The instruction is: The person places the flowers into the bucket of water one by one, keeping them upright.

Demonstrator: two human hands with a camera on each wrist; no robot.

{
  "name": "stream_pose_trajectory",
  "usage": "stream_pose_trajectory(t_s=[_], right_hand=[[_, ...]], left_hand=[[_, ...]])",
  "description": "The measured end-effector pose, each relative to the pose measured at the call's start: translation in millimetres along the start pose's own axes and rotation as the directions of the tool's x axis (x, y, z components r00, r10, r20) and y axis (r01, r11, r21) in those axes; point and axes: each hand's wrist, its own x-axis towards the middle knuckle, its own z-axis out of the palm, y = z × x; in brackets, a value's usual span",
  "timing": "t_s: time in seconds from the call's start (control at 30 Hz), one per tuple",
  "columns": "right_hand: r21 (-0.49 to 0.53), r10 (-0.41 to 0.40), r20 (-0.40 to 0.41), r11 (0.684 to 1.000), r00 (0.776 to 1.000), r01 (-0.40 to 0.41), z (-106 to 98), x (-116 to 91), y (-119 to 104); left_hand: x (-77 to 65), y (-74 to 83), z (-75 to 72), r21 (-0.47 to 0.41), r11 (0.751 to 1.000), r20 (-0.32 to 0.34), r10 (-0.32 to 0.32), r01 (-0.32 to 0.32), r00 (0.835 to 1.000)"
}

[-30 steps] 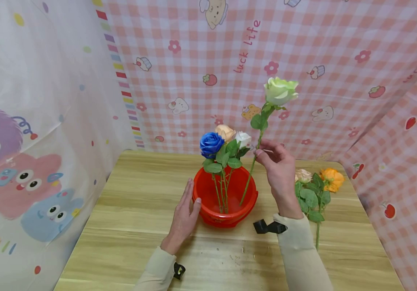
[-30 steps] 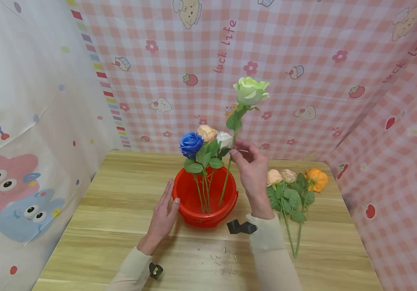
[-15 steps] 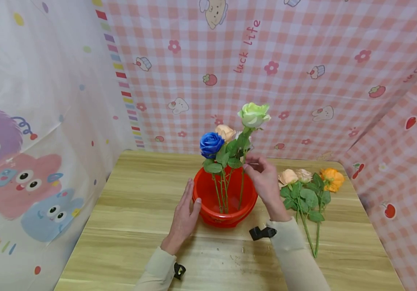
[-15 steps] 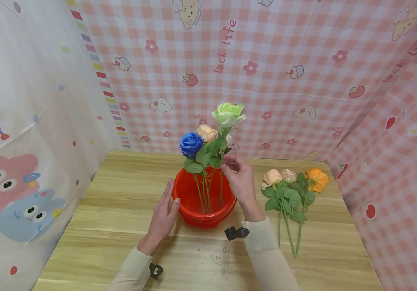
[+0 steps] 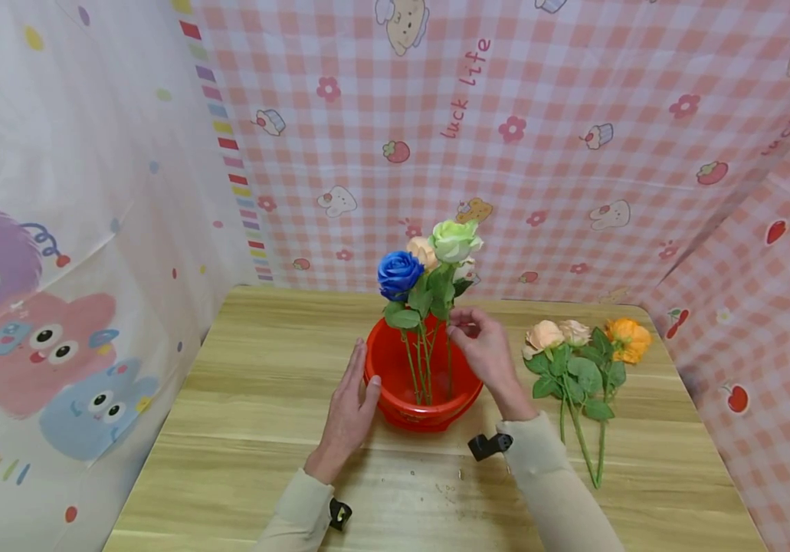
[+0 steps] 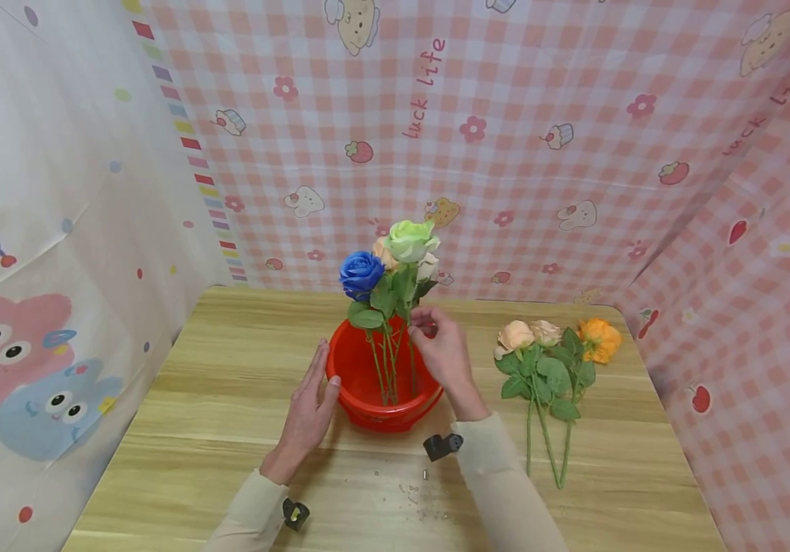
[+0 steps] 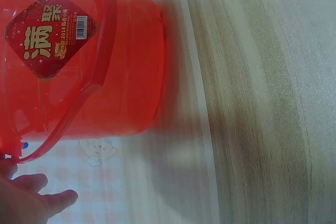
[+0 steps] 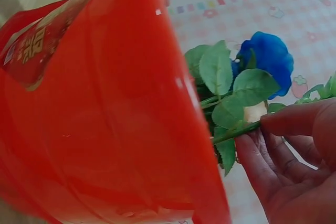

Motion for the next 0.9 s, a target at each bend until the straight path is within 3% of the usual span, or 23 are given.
stream_pose_trajectory(t_s=[0.2, 0.5, 0.7, 0.9], right_hand=[[-0.024, -0.005, 0.003, 1.000, 1.000, 0.005, 4.3, 2.8, 3.1], [-0.140, 0.022, -0.015, 0.990, 1.000, -0.024, 8.0, 7.4, 2.7], [-0.195, 0.023, 0.009, 0.981, 1.000, -0.020, 7.1, 7.4, 2.3], [-0.182, -0.001, 0.065, 0.983, 0.998, 0.013, 2.7, 2.0, 1.2]], left_hand=[[0.2, -0.1, 0.8, 0.000, 1.000, 0.000, -0.002, 0.002, 1.000], [0.2, 0.0, 1.7, 0.001, 1.000, -0.002, -0.004, 0.004, 1.000], [0.2, 0.6, 1.8, 0.000, 1.000, -0.006, 0.005, -0.005, 1.000], [0.2, 0.5, 0.2, -0.007, 1.000, -0.007, 0.006, -0.006, 1.000]])
